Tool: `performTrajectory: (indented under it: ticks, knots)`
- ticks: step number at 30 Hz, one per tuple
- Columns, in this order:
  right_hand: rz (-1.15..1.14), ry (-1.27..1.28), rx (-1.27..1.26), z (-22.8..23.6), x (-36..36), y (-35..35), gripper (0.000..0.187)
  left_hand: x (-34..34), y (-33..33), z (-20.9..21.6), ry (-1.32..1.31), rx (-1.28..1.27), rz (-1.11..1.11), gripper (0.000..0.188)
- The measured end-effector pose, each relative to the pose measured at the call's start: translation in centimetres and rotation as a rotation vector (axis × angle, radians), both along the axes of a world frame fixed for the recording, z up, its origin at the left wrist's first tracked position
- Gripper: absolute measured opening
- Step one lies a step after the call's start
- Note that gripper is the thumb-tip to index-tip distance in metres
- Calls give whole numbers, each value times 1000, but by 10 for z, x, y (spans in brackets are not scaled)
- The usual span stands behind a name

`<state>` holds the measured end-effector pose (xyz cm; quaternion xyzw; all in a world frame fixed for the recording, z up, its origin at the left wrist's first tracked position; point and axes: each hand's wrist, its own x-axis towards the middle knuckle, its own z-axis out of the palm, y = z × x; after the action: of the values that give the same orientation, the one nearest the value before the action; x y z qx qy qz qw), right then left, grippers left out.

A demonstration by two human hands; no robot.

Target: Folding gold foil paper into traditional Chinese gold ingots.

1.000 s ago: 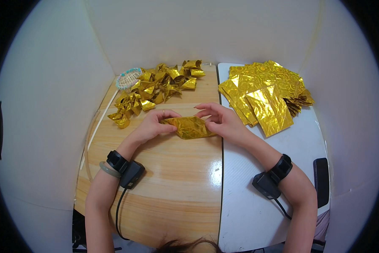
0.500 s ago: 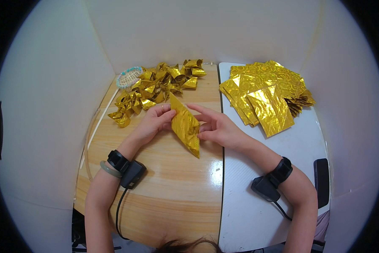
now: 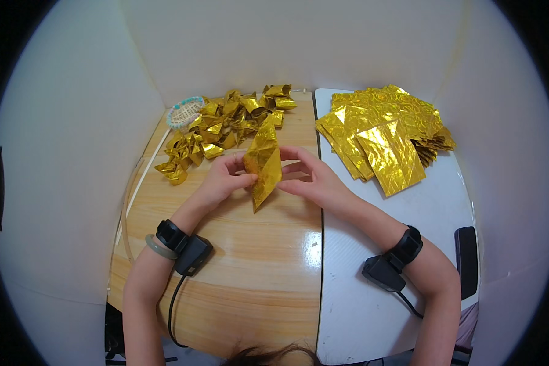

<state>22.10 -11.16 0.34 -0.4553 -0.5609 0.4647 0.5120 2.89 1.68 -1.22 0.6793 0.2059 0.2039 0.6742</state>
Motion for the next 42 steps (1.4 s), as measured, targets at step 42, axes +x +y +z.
performTrajectory:
  ticks: [42]
  knots:
    - [-261, -724, 523, -8, 16, 3, 23, 1, -6, 3, -74, 236, 136, 29]
